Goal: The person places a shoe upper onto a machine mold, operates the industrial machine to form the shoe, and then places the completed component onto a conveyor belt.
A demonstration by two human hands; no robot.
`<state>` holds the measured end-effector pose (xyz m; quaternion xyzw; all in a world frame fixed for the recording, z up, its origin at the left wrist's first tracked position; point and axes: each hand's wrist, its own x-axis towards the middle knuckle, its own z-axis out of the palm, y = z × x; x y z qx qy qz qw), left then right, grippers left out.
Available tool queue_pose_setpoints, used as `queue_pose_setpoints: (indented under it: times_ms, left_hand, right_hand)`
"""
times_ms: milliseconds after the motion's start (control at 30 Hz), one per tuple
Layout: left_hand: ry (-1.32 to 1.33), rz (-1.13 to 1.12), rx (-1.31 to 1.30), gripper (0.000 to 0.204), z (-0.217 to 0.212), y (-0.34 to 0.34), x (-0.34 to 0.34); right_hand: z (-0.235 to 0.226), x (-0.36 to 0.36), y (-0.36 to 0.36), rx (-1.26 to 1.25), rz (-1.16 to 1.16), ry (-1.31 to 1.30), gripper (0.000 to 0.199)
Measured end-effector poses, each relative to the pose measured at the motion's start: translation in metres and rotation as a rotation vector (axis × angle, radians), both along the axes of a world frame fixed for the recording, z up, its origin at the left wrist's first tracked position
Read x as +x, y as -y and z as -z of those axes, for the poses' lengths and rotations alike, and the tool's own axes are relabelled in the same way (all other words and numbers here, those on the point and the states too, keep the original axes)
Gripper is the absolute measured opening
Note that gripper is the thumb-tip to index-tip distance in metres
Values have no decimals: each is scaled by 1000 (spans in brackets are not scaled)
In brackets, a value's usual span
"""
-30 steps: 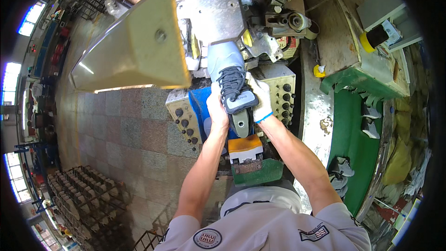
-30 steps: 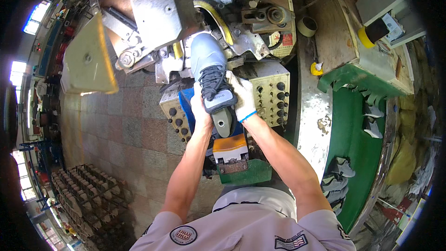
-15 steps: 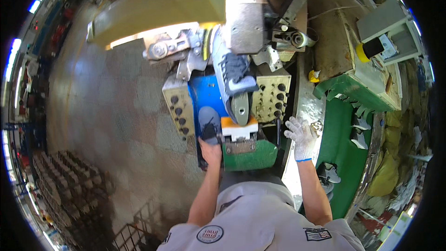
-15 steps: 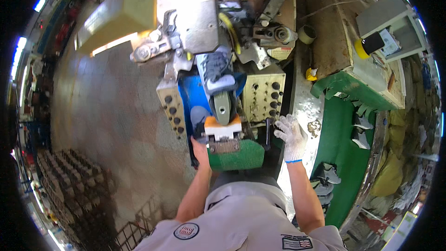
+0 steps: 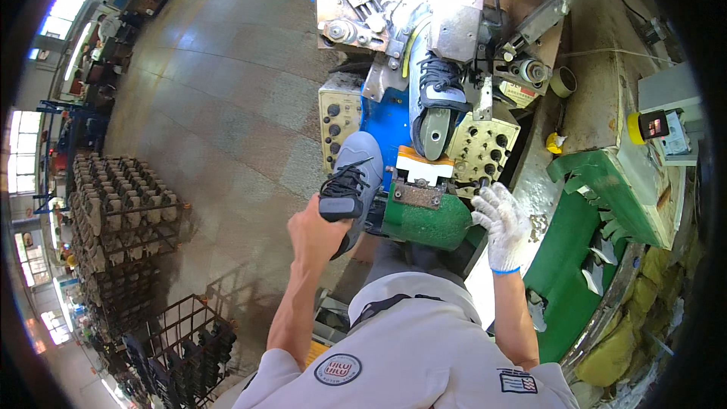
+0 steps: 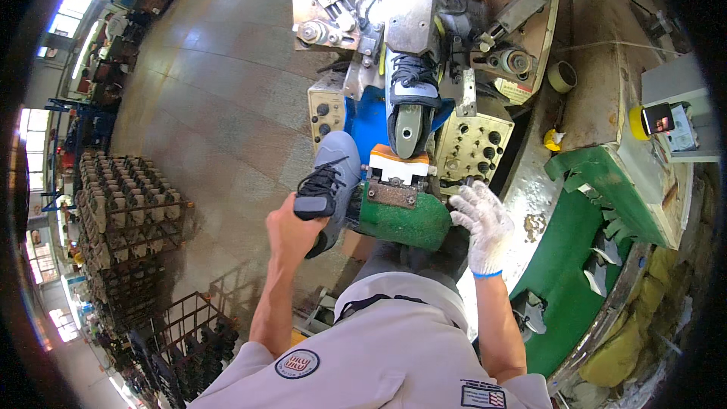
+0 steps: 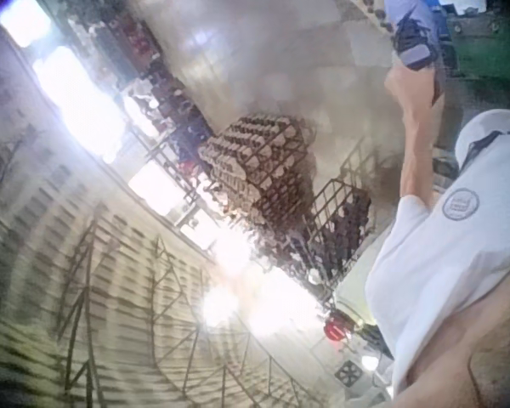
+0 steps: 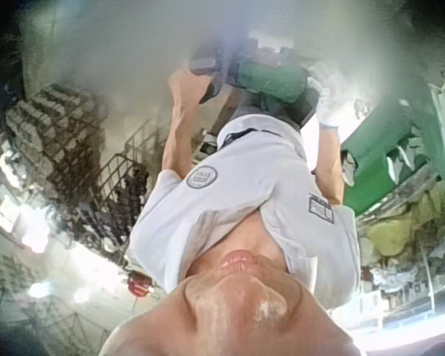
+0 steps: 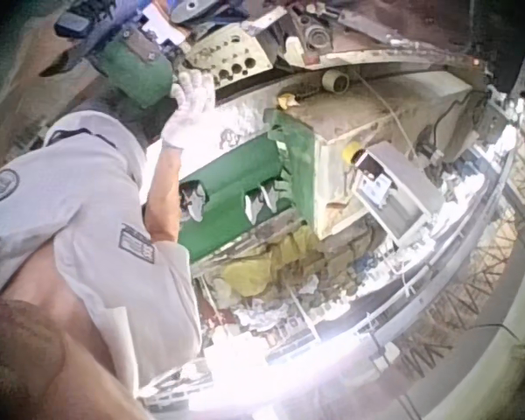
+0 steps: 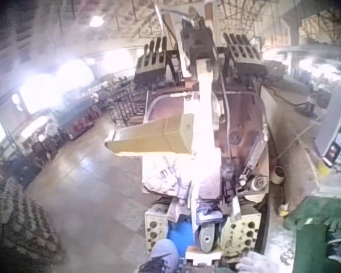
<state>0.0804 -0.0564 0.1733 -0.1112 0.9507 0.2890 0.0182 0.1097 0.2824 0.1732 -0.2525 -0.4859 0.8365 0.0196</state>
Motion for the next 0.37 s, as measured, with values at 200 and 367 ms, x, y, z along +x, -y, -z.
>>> queue_pose_setpoints:
  times_ms: [200, 367]
  left_hand:
    - [-196, 269, -1, 60, -150, -75, 18]
    - [-141, 706, 479, 69, -153, -155, 25]
  right_hand:
    - [-42, -7, 43, 208, -28, -384, 64]
    - [-57, 15, -27, -262, 51, -221, 71]
